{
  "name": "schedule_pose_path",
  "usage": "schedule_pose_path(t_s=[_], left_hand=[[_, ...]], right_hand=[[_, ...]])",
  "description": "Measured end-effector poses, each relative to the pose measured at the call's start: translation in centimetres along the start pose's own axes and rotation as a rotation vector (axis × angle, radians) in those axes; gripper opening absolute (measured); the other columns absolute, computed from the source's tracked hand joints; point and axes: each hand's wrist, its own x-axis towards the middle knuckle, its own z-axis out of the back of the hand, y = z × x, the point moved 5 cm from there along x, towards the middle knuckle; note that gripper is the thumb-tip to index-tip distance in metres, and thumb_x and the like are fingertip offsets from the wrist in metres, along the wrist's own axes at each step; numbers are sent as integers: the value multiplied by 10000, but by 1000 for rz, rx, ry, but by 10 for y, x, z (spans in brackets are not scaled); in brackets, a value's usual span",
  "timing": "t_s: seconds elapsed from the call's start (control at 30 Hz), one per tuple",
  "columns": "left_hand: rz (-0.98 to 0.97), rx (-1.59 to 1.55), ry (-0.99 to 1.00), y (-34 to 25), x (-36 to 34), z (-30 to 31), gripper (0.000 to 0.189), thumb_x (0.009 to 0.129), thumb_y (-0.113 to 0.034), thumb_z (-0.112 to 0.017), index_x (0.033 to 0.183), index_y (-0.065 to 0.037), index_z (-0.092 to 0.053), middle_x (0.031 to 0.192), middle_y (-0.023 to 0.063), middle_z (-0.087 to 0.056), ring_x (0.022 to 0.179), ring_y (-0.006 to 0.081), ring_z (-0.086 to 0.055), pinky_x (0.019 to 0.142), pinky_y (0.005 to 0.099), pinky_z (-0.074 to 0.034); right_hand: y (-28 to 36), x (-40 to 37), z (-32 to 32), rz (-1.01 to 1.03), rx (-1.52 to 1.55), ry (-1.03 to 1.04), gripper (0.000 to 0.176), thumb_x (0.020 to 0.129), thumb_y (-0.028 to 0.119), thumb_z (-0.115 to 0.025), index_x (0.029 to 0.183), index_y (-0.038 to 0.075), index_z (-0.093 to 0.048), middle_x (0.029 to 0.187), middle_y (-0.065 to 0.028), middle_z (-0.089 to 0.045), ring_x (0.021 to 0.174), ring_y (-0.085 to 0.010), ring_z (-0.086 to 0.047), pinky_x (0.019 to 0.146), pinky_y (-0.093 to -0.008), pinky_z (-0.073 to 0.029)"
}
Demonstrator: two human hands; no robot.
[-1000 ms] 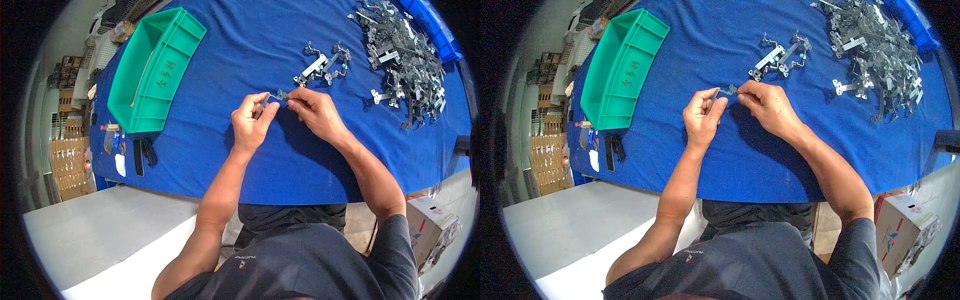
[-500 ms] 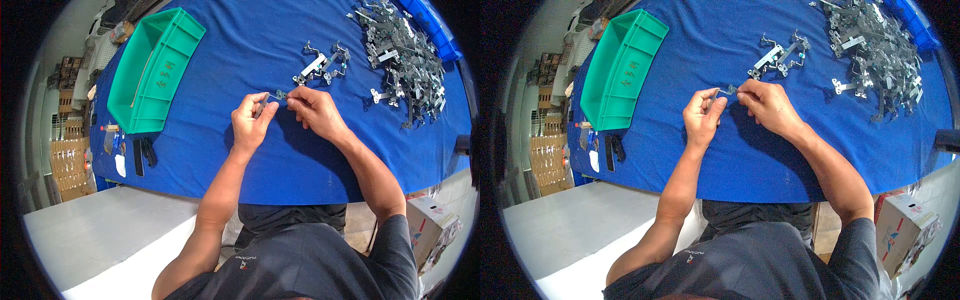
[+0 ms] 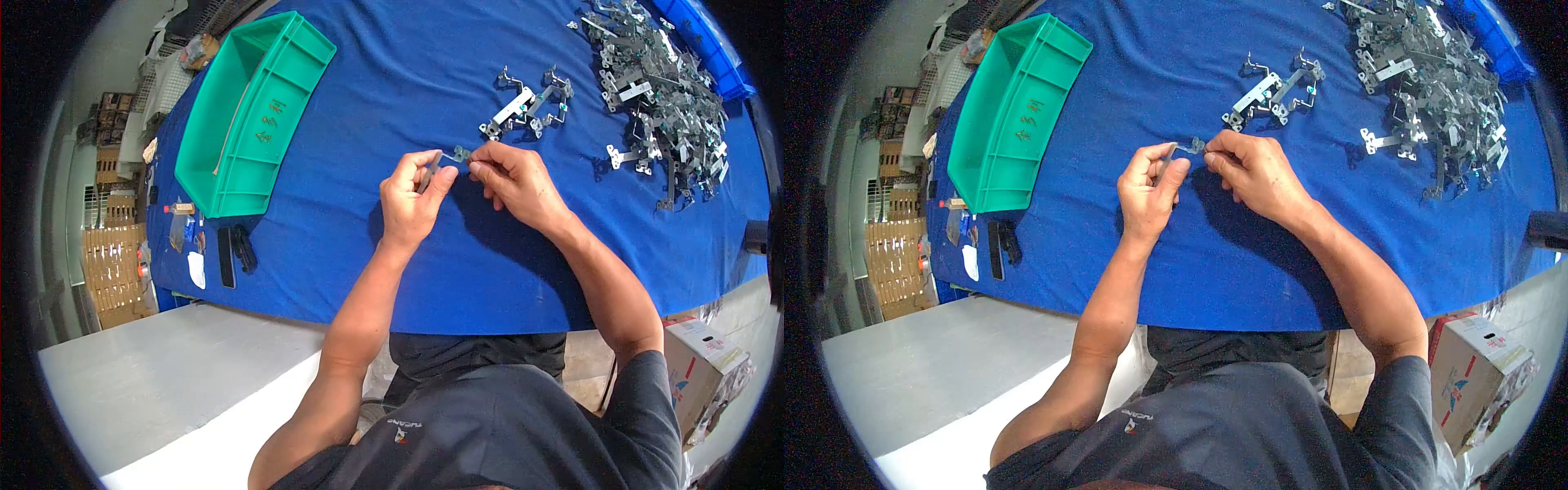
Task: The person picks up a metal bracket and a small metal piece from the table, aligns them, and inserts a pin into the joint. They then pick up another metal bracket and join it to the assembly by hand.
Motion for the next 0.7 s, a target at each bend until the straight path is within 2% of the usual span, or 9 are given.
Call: schedule_pose_path(t_s=[0.1, 0.2, 0.27, 0.3, 0.4, 0.5, 0.6, 0.7], left_hand=[[-23, 42, 2, -6, -1, -1, 270, 912, -151, -759, 1096, 9, -642, 666, -52, -571, 557, -7, -449, 483, 183, -352], [-74, 75, 5, -12, -1, -3, 264, 899, -140, -772, 1082, 10, -655, 662, -61, -556, 581, -14, -423, 501, 183, -340], [-65, 90, 4, -15, -1, -3, 257, 890, -132, -781, 1072, 8, -665, 660, -65, -552, 595, -13, -420, 513, 186, -342], [-75, 117, 0, -15, -1, -4, 266, 875, -144, -793, 1058, 3, -668, 643, -44, -560, 585, 8, -449, 515, 207, -373], [-114, 184, 3, -18, -1, -6, 285, 843, -166, -819, 1033, -9, -676, 613, 8, -586, 564, 54, -517, 526, 253, -442], [-163, 201, 21, -26, -1, -8, 284, 842, -162, -819, 1035, -11, -675, 620, 14, -595, 565, 58, -525, 530, 255, -448], [-152, 148, -3, -22, -2, -6, 275, 867, -155, -799, 1049, 0, -664, 627, -23, -572, 565, 28, -479, 513, 226, -405], [-70, 59, -41, -12, -2, 1, 271, 906, -155, -765, 1084, 12, -647, 652, -50, -562, 561, -1, -449, 493, 192, -361]], right_hand=[[-2, 0, 0, -16, -7, -11, 167, 974, 147, -616, 1004, -13, -655, 700, -59, -636, 571, -111, -613, 503, -282, -505], [2, 0, 2, 61, 26, -112, 157, 958, 125, -628, 1013, -19, -651, 740, -88, -651, 578, -133, -626, 530, -299, -519], [2, 1, 2, 103, 18, -98, 148, 948, 111, -632, 1014, -20, -646, 767, -98, -660, 596, -147, -638, 548, -309, -522], [3, 1, 2, 123, 15, -91, 144, 944, 104, -635, 1014, -21, -644, 780, -103, -664, 604, -154, -644, 558, -314, -523], [4, 0, 4, 5, -13, -35, 147, 941, 102, -639, 1033, -13, -643, 806, -97, -666, 670, -167, -647, 610, -329, -514], [12, -2, 8, 318, -279, -189, 161, 949, 125, -643, 1043, -6, -650, 825, -84, -657, 733, -175, -633, 652, -336, -496], [8, -1, 15, 194, -75, -275, 168, 957, 146, -645, 1044, 4, -659, 826, -82, -638, 771, -162, -611, 681, -337, -483], [2, 2, 8, 14, 1, -91, 172, 967, 154, -632, 1007, -9, -672, 765, -64, -645, 673, -115, -599, 604, -307, -488]])
